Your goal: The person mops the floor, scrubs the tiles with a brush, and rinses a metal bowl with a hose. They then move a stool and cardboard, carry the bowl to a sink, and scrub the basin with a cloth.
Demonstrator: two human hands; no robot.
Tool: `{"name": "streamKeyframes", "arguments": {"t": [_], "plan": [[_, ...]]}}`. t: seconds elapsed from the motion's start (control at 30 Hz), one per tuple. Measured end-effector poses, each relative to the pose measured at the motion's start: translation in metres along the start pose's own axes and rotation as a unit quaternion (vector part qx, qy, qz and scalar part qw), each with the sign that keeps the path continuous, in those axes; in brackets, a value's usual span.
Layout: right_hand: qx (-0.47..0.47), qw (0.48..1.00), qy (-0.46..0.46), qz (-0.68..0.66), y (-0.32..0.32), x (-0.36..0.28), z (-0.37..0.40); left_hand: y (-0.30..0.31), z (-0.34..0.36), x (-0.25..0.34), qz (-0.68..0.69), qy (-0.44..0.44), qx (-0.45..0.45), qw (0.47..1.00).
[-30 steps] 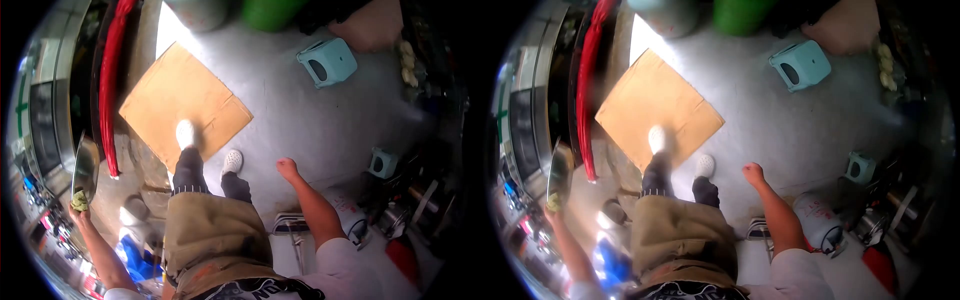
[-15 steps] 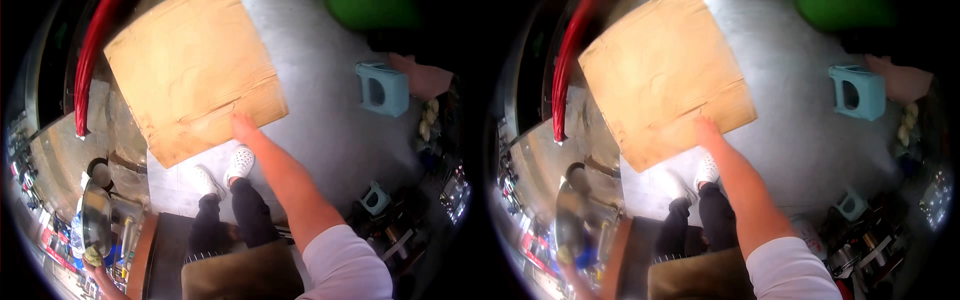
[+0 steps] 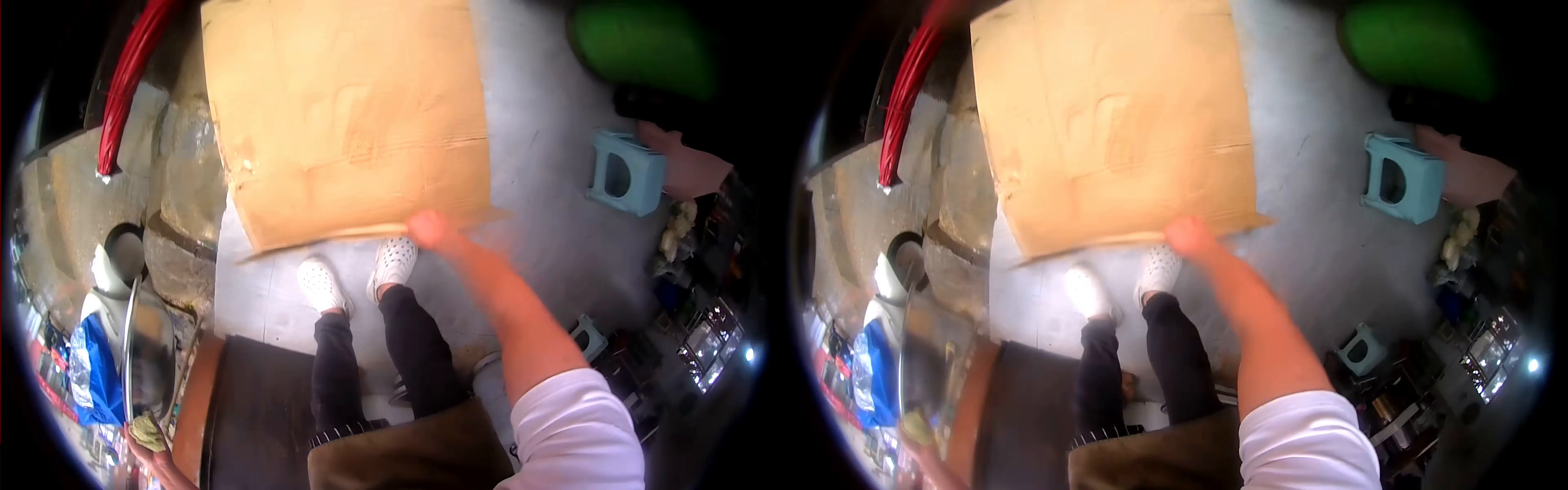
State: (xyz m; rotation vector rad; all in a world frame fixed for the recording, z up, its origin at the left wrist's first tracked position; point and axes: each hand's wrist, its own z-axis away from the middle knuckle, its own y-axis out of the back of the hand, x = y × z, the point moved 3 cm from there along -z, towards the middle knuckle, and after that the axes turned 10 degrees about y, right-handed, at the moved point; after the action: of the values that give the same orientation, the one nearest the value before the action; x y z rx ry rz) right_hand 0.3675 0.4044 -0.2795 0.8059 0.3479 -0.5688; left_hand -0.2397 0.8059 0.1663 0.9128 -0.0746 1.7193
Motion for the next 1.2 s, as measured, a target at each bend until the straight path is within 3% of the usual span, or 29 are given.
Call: {"name": "streamKeyframes", "arguments": {"t": [0.03, 0.1, 0.17, 0.3, 0.37, 0.47, 0.57, 0.67, 0.73, 0.83, 1.0, 1.1, 1.2], "plan": [[0.129, 0.991, 0.014, -0.016, -0.014, 0.0, 0.032, 0.004, -0.002, 0.004, -0.003, -0.008, -0.013, 1.0], [0.134, 0.987, -0.086, -0.023, -0.034, 0.005, 0.077, -0.008, 0.001, 0.0, 0.06, 0.015, -0.173, 0.983], [0.121, 0.987, -0.102, -0.037, -0.019, -0.006, 0.121, -0.028, 0.022, 0.008, 0.11, 0.04, -0.322, 0.94], [0.098, 0.984, -0.14, -0.045, -0.071, -0.032, 0.163, -0.032, 0.033, 0.017, 0.106, 0.151, -0.203, 0.962], [0.076, 0.98, -0.169, -0.078, -0.08, -0.05, 0.164, -0.033, 0.037, 0.013, 0.077, 0.106, -0.161, 0.978], [0.085, 0.987, -0.131, -0.048, -0.077, -0.09, 0.149, -0.037, 0.042, 0.016, 0.032, 0.03, -0.103, 0.994], [0.014, 0.996, -0.072, -0.048, -0.061, -0.117, 0.128, -0.006, 0.021, 0.028, 0.022, 0.029, -0.093, 0.995], [0.089, 0.992, -0.075, -0.054, -0.095, -0.112, 0.103, 0.026, -0.005, 0.02, 0.037, 0.001, -0.106, 0.994], [0.072, 0.997, 0.022, -0.018, -0.084, -0.118, 0.115, 0.068, -0.025, 0.025, 0.031, -0.028, -0.106, 0.993], [0.056, 0.996, 0.044, 0.048, -0.081, -0.1, 0.114, 0.053, 0.007, 0.006, -0.007, -0.044, -0.115, 0.992], [0.044, 0.991, -0.019, 0.124, -0.057, -0.086, 0.119, 0.062, 0.018, -0.018, 0.026, -0.026, -0.083, 0.996], [0.076, 0.987, -0.05, 0.129, -0.051, -0.108, 0.12, 0.076, -0.002, -0.018, 0.035, 0.0, -0.095, 0.995], [0.053, 0.983, -0.146, 0.102, -0.077, -0.135, 0.122, 0.106, -0.033, -0.009, 0.04, -0.002, -0.1, 0.994]]}}
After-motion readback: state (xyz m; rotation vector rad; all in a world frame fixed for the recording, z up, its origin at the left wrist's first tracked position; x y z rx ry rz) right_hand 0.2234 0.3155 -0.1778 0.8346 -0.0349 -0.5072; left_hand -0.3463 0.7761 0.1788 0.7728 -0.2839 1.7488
